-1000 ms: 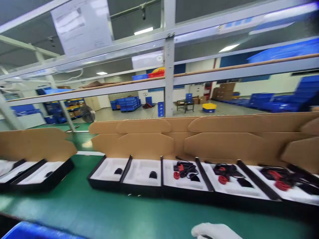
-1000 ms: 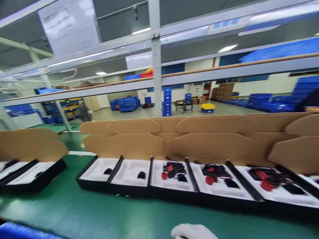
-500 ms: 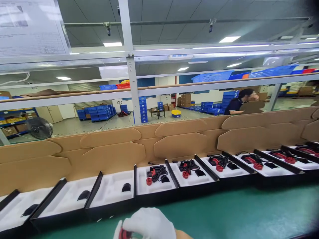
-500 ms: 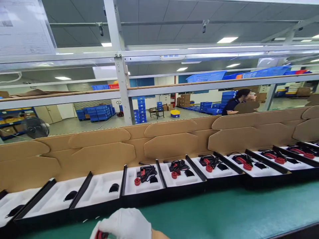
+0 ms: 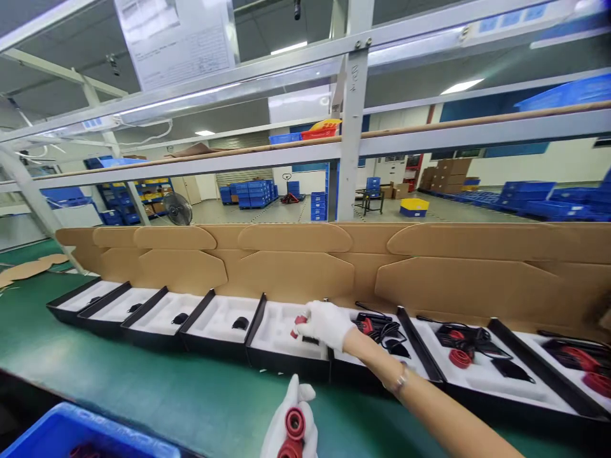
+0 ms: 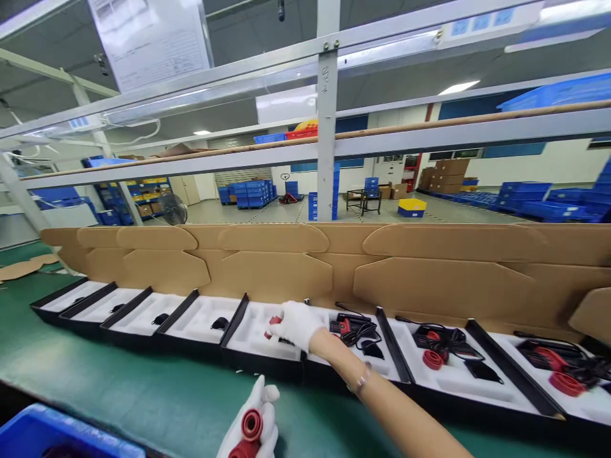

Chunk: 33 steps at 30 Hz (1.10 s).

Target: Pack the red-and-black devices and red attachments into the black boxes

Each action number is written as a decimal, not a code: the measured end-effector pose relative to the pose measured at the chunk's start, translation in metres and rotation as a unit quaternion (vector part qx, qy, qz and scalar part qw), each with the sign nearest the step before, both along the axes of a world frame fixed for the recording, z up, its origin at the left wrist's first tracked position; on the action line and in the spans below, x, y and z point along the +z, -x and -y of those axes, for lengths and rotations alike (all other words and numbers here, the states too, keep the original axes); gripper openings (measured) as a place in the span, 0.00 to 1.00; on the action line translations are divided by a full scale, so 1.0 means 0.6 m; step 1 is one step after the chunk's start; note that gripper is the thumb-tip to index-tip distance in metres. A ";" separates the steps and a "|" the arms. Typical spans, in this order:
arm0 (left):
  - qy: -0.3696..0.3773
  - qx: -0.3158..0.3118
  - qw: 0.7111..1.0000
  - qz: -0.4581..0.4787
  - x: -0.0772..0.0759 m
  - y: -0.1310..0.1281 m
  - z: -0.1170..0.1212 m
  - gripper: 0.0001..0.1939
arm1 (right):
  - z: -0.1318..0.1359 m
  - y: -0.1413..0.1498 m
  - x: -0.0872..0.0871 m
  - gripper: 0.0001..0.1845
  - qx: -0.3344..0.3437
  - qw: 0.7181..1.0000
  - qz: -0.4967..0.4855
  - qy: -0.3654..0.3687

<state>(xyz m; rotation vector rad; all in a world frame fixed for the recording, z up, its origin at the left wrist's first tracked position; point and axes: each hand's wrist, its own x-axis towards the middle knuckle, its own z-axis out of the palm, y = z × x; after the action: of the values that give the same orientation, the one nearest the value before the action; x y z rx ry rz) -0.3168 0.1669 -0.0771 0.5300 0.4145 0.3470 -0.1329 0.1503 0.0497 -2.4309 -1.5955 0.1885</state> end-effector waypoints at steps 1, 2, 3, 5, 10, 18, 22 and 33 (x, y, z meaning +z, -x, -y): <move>0.010 0.010 1.000 0.027 -0.009 0.004 -0.013 0.24 | -0.034 -0.005 0.002 0.19 0.011 1.000 0.020 0.014; 0.019 0.015 0.998 0.053 -0.016 0.007 -0.025 0.27 | -0.066 -0.005 0.000 0.19 0.022 0.999 0.029 0.023; 0.027 0.014 0.997 0.069 -0.021 0.010 -0.037 0.28 | -0.094 -0.002 -0.004 0.19 0.034 0.998 0.035 0.027; 0.055 0.022 0.996 0.068 -0.019 0.014 -0.058 0.23 | -0.137 0.010 -0.017 0.15 0.064 0.996 0.055 0.035; 0.159 0.137 0.978 0.014 0.039 0.014 -0.085 0.22 | -0.167 0.036 -0.043 0.08 0.119 0.988 0.100 0.012; 0.193 0.225 0.955 -0.003 0.061 0.002 -0.107 0.18 | -0.088 0.106 -0.006 0.12 0.264 0.956 0.107 -0.067; 0.125 0.243 0.962 -0.003 0.045 -0.004 -0.114 0.16 | -0.054 0.160 -0.008 0.07 0.431 0.886 0.151 -0.088; -0.182 0.330 0.925 -0.047 0.070 0.143 -0.166 0.39 | -0.234 0.199 0.058 0.17 0.331 0.896 -0.295 -0.005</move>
<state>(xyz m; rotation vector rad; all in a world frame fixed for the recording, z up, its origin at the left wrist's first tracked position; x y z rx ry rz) -0.4027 0.2664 -0.0354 0.7649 0.6249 1.0672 -0.2521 0.2906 0.0843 -1.4828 -1.9908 0.9196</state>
